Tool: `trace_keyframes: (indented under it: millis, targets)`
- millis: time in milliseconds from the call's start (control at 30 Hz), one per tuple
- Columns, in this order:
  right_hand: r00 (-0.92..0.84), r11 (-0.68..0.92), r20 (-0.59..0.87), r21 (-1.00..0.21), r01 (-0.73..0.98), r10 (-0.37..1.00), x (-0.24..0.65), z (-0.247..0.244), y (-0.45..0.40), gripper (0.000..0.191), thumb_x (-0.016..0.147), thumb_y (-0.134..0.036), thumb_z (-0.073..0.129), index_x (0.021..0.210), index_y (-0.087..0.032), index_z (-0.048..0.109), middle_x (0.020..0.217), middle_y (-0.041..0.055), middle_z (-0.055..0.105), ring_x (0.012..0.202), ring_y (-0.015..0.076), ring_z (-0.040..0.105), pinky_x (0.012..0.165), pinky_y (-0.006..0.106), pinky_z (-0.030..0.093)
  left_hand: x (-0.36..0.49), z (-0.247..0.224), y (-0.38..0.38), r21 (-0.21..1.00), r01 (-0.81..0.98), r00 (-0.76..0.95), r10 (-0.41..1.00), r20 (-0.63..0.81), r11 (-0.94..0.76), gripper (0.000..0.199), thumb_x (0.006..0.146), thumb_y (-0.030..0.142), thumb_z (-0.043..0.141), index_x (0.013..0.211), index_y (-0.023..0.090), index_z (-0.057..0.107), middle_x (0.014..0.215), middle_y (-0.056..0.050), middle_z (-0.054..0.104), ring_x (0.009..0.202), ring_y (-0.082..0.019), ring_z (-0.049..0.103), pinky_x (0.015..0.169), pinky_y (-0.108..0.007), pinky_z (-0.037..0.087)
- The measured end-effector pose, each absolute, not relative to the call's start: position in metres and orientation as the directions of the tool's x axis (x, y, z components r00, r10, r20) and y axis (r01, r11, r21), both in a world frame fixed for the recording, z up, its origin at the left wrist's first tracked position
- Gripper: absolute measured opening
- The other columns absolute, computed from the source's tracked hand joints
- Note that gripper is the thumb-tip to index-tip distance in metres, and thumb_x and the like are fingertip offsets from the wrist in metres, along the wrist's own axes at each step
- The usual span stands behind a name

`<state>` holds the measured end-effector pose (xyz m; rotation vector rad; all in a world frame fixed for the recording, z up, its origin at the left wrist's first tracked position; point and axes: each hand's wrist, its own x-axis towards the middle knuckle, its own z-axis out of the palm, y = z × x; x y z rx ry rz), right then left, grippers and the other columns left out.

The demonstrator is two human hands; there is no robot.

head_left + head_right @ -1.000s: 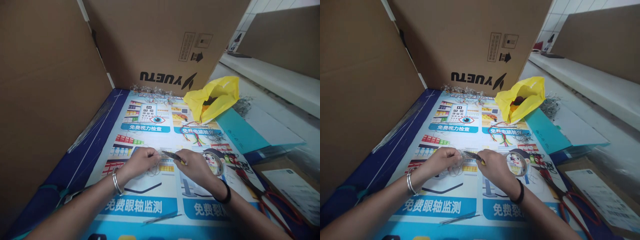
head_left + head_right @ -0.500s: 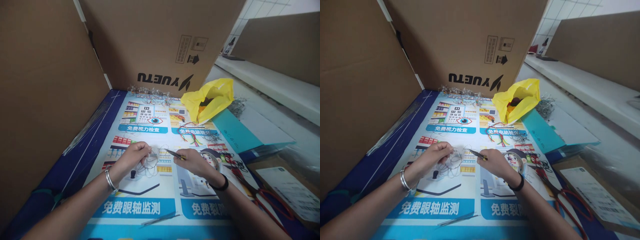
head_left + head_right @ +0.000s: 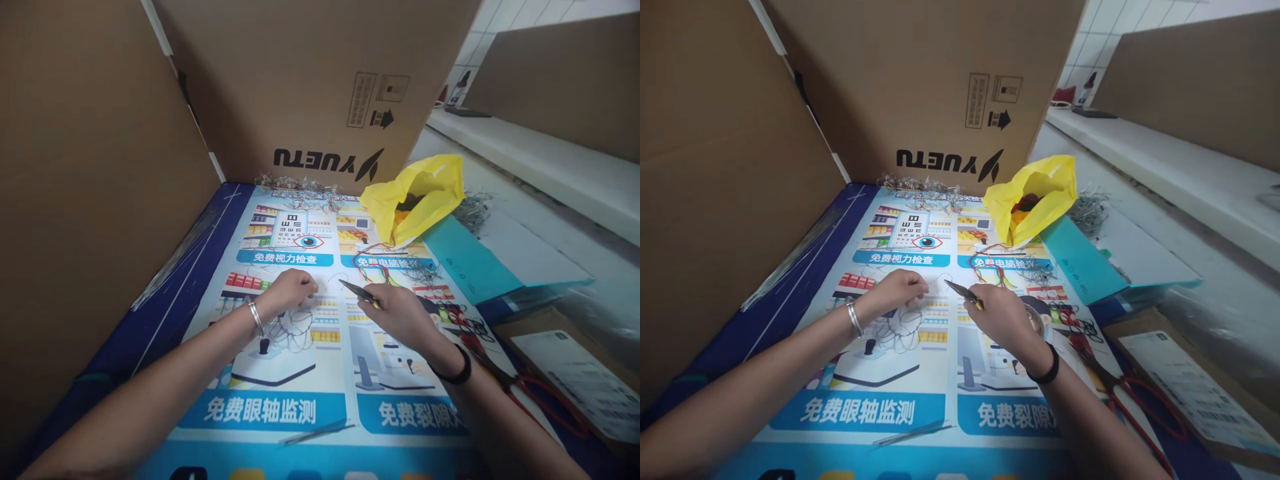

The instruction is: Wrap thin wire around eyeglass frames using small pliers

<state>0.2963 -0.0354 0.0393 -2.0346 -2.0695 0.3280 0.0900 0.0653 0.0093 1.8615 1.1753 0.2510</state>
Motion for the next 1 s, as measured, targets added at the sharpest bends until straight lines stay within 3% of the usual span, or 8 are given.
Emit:
trace_keyframes:
  millis: [133,300,433,633,867,1000]
  targets:
    - [-0.028,0.024,-0.011,-0.272,0.962,1.000,0.293,0.042,-0.037,0.018,0.083,-0.030,0.046,0.068,-0.020,0.052,0.065,-0.0010,0.058,0.060,0.0117,0.051,0.051,0.023,0.021,0.115,0.000,0.077,0.731,0.622,0.584,0.788,-0.196,-0.280,0.019,0.076,0.028,0.051,0.067,0.016,0.062,0.054,0.001,0.057,0.048,-0.012,0.053,0.049,-0.023,0.036]
    - [-0.049,0.036,-0.056,-0.216,0.976,0.997,0.289,0.041,-0.039,0.017,0.083,-0.028,0.045,0.072,-0.019,0.054,0.069,-0.0002,0.061,0.060,0.0121,0.052,0.050,0.023,0.021,0.106,0.002,0.086,0.674,0.614,0.609,0.790,-0.072,-0.411,0.023,0.073,0.024,0.055,0.094,0.020,0.063,0.078,-0.001,0.064,0.072,-0.017,0.057,0.063,-0.025,0.039]
    - [-0.104,0.094,-0.047,-0.183,0.979,0.993,0.278,0.033,-0.037,0.015,0.084,-0.027,0.046,0.079,-0.020,0.058,0.078,0.0012,0.065,0.066,0.0139,0.056,0.052,0.024,0.023,0.068,0.011,0.084,0.638,0.635,0.588,0.808,-0.032,-0.437,0.014,0.076,0.019,0.047,0.075,0.018,0.061,0.078,-0.001,0.063,0.074,-0.016,0.056,0.065,-0.026,0.039]
    - [-0.154,0.151,-0.023,-0.111,0.982,0.988,0.253,0.028,-0.022,0.015,0.084,-0.026,0.046,0.077,-0.020,0.058,0.077,0.0017,0.064,0.067,0.0145,0.057,0.052,0.025,0.023,0.030,0.012,0.066,0.548,0.669,0.622,0.782,-0.043,-0.502,0.016,0.078,0.017,0.046,0.079,0.020,0.061,0.082,-0.001,0.061,0.078,-0.016,0.055,0.068,-0.026,0.040]
    - [-0.111,0.121,0.056,-0.223,0.967,0.992,0.250,0.014,-0.012,0.012,0.082,-0.022,0.048,0.083,-0.021,0.059,0.079,0.0000,0.063,0.072,0.0139,0.056,0.058,0.024,0.029,0.027,0.015,0.054,0.428,0.591,0.762,0.647,-0.020,-0.684,0.019,0.080,0.012,0.048,0.089,0.020,0.062,0.092,-0.002,0.059,0.084,-0.016,0.056,0.073,-0.027,0.043]
    - [-0.081,0.103,0.090,-0.270,0.957,0.993,0.258,0.001,-0.015,0.011,0.081,-0.023,0.048,0.082,-0.021,0.059,0.079,0.0002,0.062,0.070,0.0139,0.055,0.059,0.023,0.030,0.026,0.014,0.053,0.258,0.506,0.842,0.536,0.059,-0.823,0.020,0.086,0.015,0.046,0.095,0.021,0.063,0.090,-0.003,0.059,0.085,-0.016,0.056,0.072,-0.027,0.044]
